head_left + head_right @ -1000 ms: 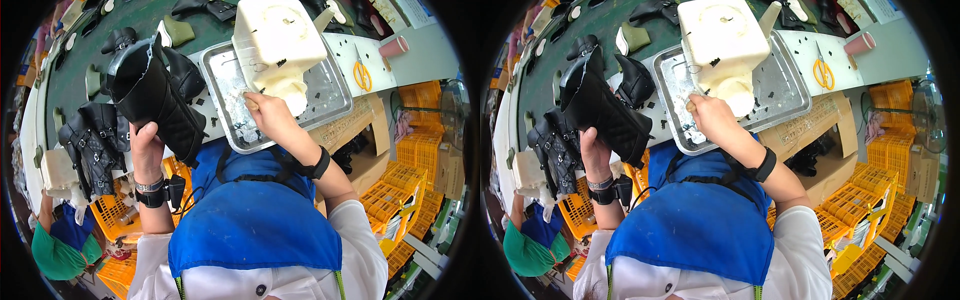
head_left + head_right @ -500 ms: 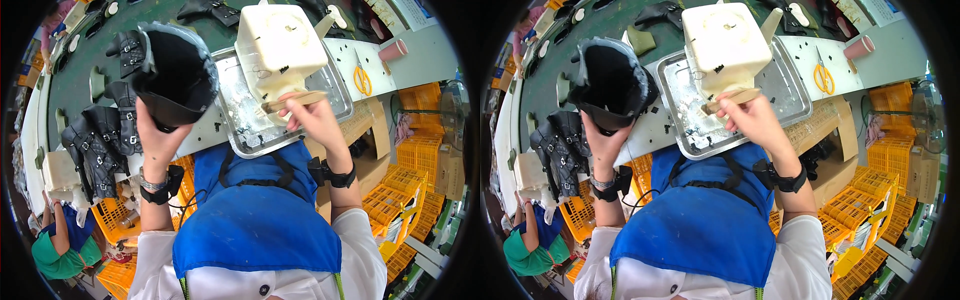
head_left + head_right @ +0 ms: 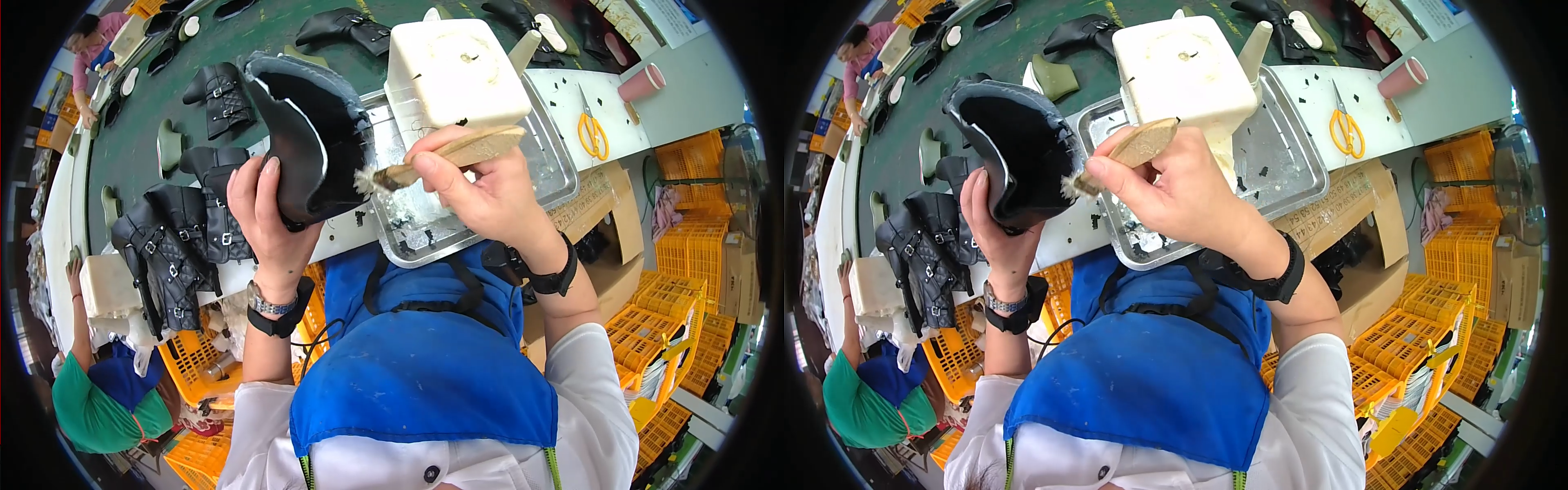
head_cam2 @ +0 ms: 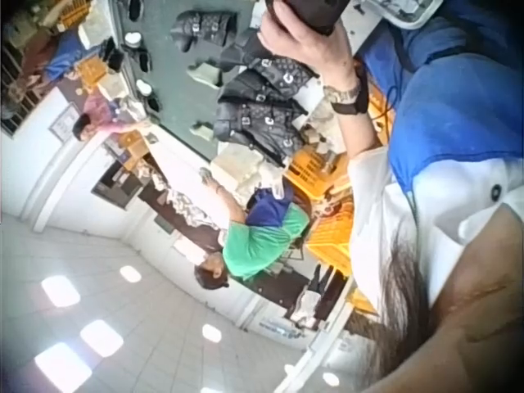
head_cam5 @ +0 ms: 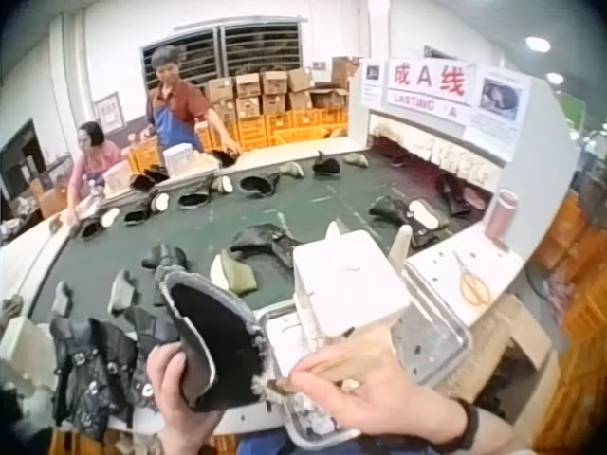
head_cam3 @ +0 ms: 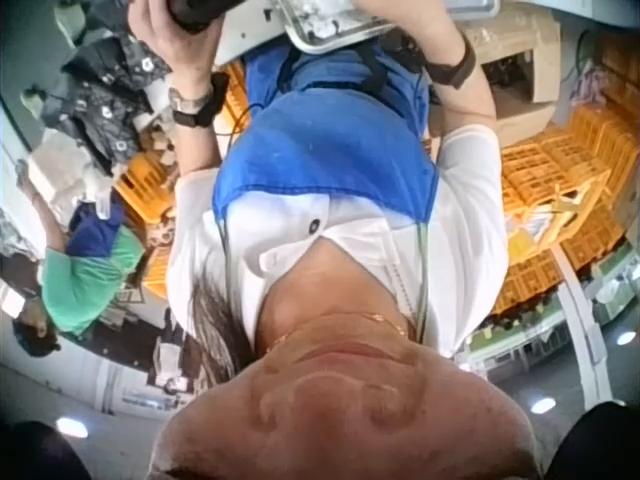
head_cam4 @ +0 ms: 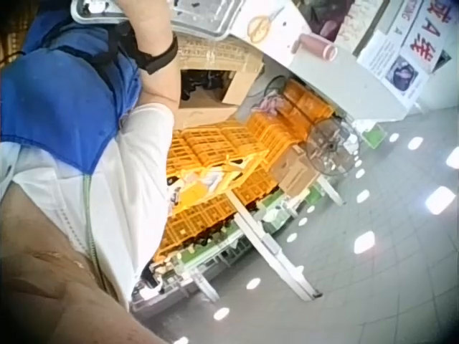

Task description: The recorder applies white adhesive to the upper edges of black boots using a brush at a shoe manufacturing station.

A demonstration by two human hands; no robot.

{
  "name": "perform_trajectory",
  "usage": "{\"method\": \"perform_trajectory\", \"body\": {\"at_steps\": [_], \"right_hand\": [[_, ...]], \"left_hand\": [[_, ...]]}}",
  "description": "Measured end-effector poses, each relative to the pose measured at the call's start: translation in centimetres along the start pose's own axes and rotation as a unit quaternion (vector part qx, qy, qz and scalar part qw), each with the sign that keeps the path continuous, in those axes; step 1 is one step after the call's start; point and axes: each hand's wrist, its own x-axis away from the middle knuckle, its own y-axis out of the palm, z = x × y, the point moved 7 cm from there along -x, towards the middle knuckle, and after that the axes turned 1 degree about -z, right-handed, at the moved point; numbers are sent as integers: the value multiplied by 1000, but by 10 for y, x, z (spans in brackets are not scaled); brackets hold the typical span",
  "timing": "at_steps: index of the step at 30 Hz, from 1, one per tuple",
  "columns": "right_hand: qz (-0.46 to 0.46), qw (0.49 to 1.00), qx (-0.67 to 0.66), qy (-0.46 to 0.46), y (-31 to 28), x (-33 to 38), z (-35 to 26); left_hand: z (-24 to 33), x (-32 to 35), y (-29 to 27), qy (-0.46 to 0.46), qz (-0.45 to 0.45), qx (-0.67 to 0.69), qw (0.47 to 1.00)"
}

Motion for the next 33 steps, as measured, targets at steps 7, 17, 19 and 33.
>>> {"method": "perform_trajectory", "body": {"at_steps": [7,17,19,33], "right_hand": [[-47,965,-176,189,10,7,17],[13,999,9,-44,3,6,24],[29,999,0,-38,-3,3,15],[111,990,-87,26,-99,-35,-12]], "left_hand": [[0,5,3,55,42,-77,995],[-3,2,0,11,-17,-45,999],[-13,-2,-1,-61,-55,18,996],[-85,71,38,-386,-285,689,542]]}}
